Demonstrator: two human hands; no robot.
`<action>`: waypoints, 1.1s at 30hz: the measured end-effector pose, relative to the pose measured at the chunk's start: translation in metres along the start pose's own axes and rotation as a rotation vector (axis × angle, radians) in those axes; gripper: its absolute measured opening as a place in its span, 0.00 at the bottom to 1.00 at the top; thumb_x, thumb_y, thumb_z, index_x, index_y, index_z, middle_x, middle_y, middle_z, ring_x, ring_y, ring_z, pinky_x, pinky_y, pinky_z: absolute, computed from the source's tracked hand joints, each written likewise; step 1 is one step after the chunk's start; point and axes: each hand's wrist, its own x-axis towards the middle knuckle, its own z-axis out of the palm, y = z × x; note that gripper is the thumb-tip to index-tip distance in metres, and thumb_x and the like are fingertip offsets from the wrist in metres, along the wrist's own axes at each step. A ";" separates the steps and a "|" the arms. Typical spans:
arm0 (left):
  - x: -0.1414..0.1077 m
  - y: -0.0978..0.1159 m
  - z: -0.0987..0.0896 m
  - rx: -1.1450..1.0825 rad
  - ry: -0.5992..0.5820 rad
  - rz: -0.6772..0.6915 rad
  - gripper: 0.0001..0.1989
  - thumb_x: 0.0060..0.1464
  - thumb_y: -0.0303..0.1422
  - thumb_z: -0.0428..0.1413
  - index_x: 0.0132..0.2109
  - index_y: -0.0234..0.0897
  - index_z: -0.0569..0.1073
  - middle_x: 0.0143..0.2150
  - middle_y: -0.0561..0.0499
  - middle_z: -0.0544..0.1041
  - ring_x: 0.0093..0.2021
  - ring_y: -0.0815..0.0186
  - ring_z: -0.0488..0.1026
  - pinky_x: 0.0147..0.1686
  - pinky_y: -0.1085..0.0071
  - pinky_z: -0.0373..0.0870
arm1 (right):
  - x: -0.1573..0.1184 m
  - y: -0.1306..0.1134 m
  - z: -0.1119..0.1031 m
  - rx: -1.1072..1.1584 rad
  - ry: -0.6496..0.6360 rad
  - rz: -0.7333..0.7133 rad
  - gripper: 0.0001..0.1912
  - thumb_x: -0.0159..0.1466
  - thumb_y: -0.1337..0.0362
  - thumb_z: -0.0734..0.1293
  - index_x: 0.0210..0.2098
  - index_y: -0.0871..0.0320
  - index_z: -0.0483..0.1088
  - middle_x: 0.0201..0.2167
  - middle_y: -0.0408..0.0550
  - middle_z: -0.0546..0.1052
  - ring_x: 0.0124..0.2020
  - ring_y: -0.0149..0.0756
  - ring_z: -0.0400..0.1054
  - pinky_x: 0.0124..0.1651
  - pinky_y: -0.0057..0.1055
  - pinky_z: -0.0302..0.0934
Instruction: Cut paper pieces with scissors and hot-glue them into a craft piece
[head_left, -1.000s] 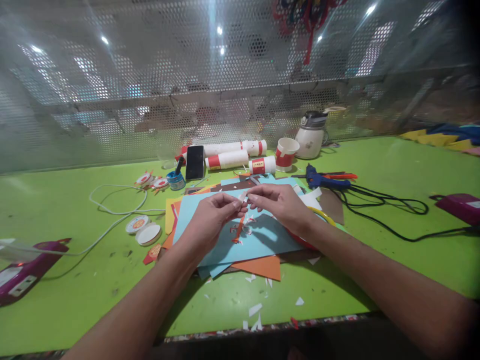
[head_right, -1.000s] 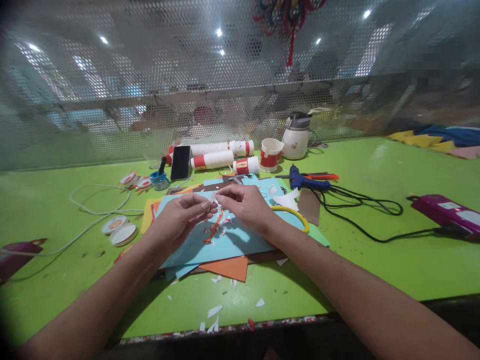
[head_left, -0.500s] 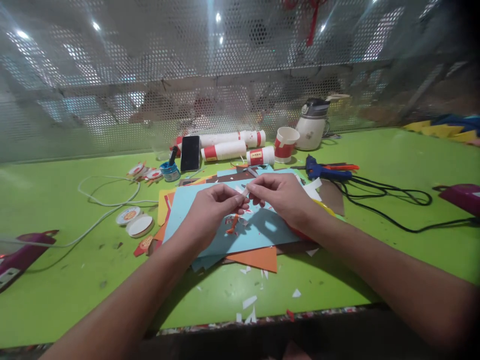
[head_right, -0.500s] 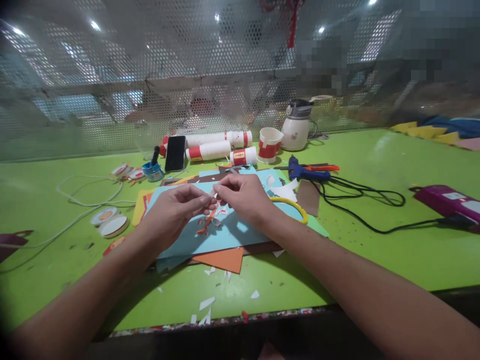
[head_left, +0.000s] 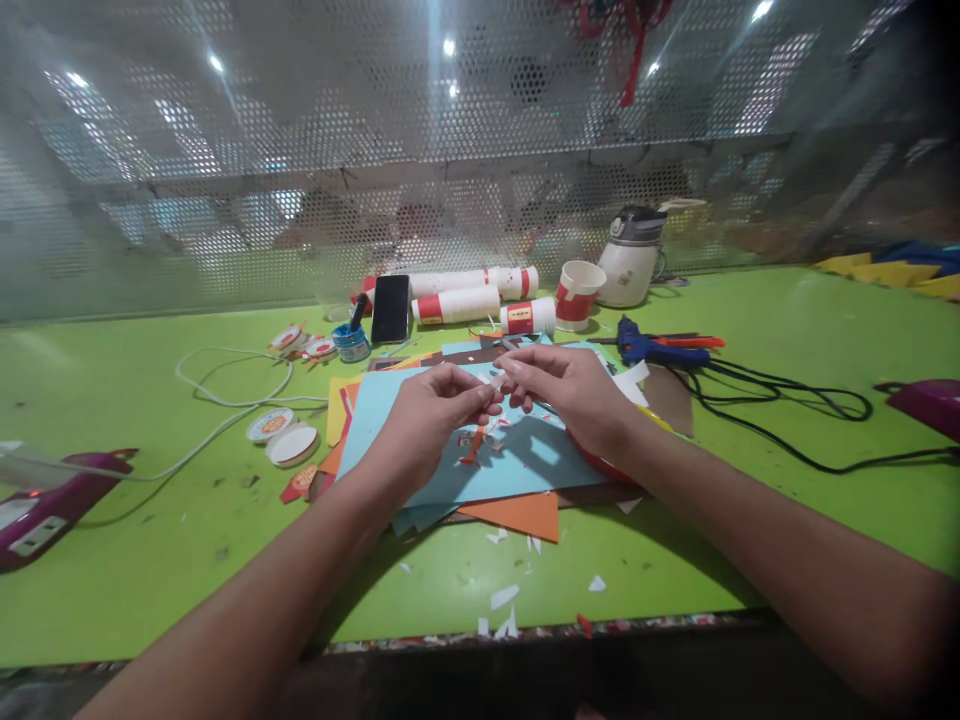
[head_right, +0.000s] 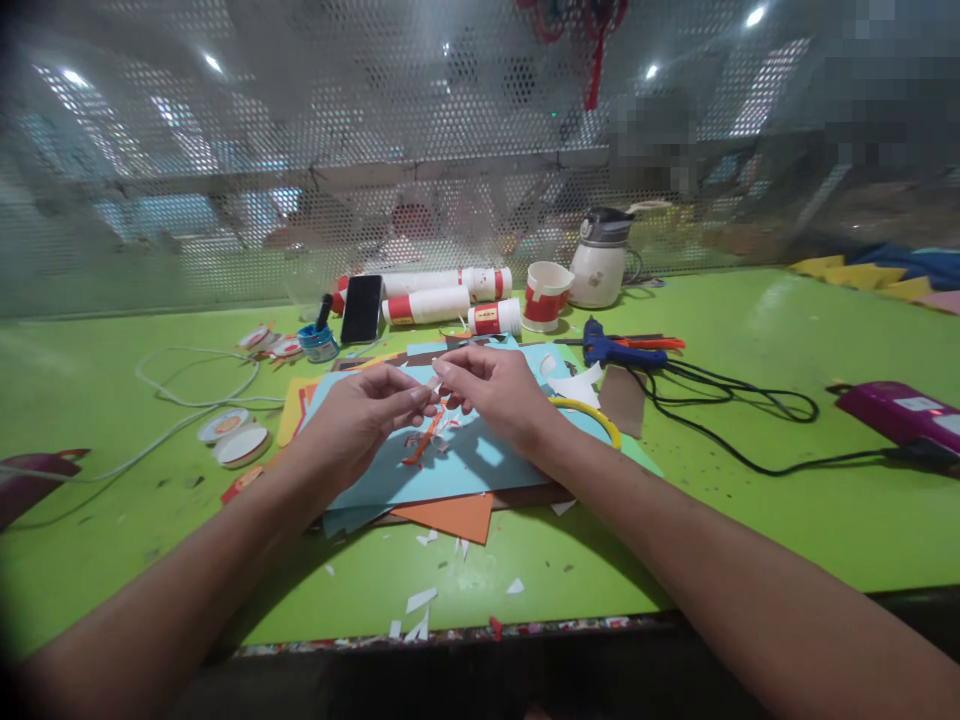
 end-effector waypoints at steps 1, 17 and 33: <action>0.000 0.000 0.000 -0.002 -0.009 0.004 0.09 0.40 0.28 0.66 0.25 0.32 0.71 0.23 0.51 0.76 0.27 0.68 0.74 0.32 0.71 0.68 | 0.001 0.000 -0.001 0.005 -0.026 0.010 0.08 0.59 0.61 0.67 0.29 0.60 0.74 0.23 0.42 0.73 0.23 0.28 0.64 0.28 0.29 0.60; -0.001 -0.001 0.002 -0.058 -0.056 -0.050 0.13 0.36 0.28 0.68 0.29 0.33 0.72 0.24 0.52 0.77 0.27 0.67 0.76 0.31 0.71 0.69 | 0.005 0.002 -0.011 0.091 -0.128 0.044 0.04 0.54 0.65 0.70 0.26 0.61 0.75 0.18 0.39 0.72 0.20 0.26 0.63 0.25 0.29 0.59; 0.002 -0.010 -0.004 0.022 -0.200 -0.119 0.10 0.43 0.34 0.66 0.31 0.33 0.75 0.26 0.52 0.74 0.20 0.75 0.65 0.18 0.77 0.59 | 0.005 -0.003 -0.017 -0.039 -0.211 0.015 0.04 0.54 0.69 0.68 0.25 0.62 0.75 0.17 0.39 0.72 0.20 0.27 0.63 0.24 0.27 0.56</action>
